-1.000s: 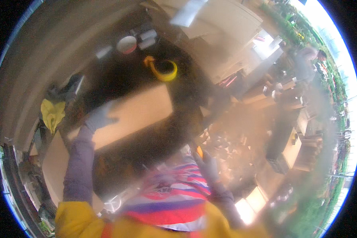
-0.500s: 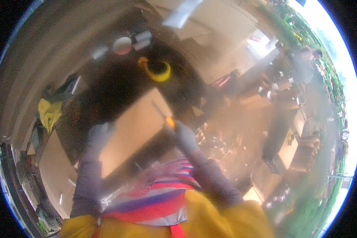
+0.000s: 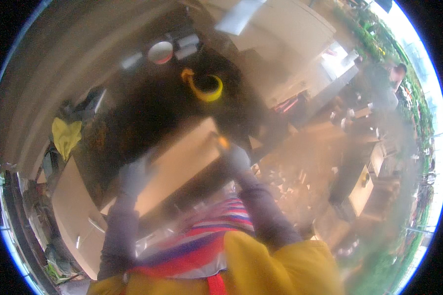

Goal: The person folds a cardboard box, places a shipping label on it, and seals it with packing tape. They repeat this process for multiple boxes, stacking the finished packages nearby.

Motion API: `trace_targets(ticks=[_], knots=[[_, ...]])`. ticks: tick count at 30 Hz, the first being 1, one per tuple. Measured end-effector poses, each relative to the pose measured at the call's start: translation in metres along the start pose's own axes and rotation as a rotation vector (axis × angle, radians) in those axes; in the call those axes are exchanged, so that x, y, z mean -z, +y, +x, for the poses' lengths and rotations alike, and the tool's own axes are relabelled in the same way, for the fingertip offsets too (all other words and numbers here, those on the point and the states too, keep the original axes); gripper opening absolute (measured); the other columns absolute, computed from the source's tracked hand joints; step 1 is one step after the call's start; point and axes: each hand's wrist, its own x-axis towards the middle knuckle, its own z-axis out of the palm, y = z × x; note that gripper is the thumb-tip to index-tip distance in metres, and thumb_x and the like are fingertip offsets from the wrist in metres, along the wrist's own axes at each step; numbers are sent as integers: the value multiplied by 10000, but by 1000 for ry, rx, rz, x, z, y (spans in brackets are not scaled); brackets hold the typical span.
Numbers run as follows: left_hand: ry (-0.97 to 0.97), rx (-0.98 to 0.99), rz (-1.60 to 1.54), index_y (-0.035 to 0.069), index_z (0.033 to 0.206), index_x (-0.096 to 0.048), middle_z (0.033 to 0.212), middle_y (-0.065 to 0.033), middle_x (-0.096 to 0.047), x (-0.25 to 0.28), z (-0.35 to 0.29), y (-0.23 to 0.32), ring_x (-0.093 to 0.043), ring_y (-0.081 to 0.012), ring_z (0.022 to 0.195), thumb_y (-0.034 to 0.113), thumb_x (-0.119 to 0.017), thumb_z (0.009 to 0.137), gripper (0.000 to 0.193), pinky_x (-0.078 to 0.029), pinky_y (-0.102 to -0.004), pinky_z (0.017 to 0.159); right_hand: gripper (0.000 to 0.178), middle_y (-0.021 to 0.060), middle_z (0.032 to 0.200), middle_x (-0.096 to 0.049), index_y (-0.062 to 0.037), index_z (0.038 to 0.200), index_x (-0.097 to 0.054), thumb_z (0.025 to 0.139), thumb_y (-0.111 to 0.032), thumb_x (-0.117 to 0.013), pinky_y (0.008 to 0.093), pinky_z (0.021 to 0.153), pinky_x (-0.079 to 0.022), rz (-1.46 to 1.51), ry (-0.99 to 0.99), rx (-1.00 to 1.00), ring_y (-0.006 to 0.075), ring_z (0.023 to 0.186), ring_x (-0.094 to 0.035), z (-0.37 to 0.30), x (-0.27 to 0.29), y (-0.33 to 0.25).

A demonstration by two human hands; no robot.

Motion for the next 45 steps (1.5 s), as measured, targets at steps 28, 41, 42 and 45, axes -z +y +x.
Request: trace_targets(ticks=[28,41,42,45], knots=[[628,230,112,160,1087,-627,1026,-36,-596,-49,111,204,-535,-256,931,387,-770,699,472,-378,-432,794,313,131,1037,-584,-121,1195,-572,885,-159,-558,444,711,-486,-543,191,230,317,877,-603,182,30,52],[666,248,64,184,910,-625,882,-31,-576,-58,109,200,-516,-257,808,317,-763,711,276,-333,-425,678,804,258,1490,-352,11,1491,-269,784,-124,-629,414,1143,-319,475,-438,655,351,1396,-361,119,-56,-24],[690,284,101,183,899,-621,866,-30,-572,-59,109,200,-516,-257,797,318,-764,723,264,-333,-424,674,746,256,1455,-380,13,1471,-296,809,-131,-608,437,1133,-319,414,-380,706,357,1368,-379,119,-55,-25],[719,313,310,196,880,-606,836,-20,-562,-67,116,197,-509,-253,765,323,-748,766,222,-329,-416,671,505,246,1281,-519,31,1370,-430,905,-151,-507,535,1094,-310,168,39,1064,408,1225,-467,143,-47,-23]])
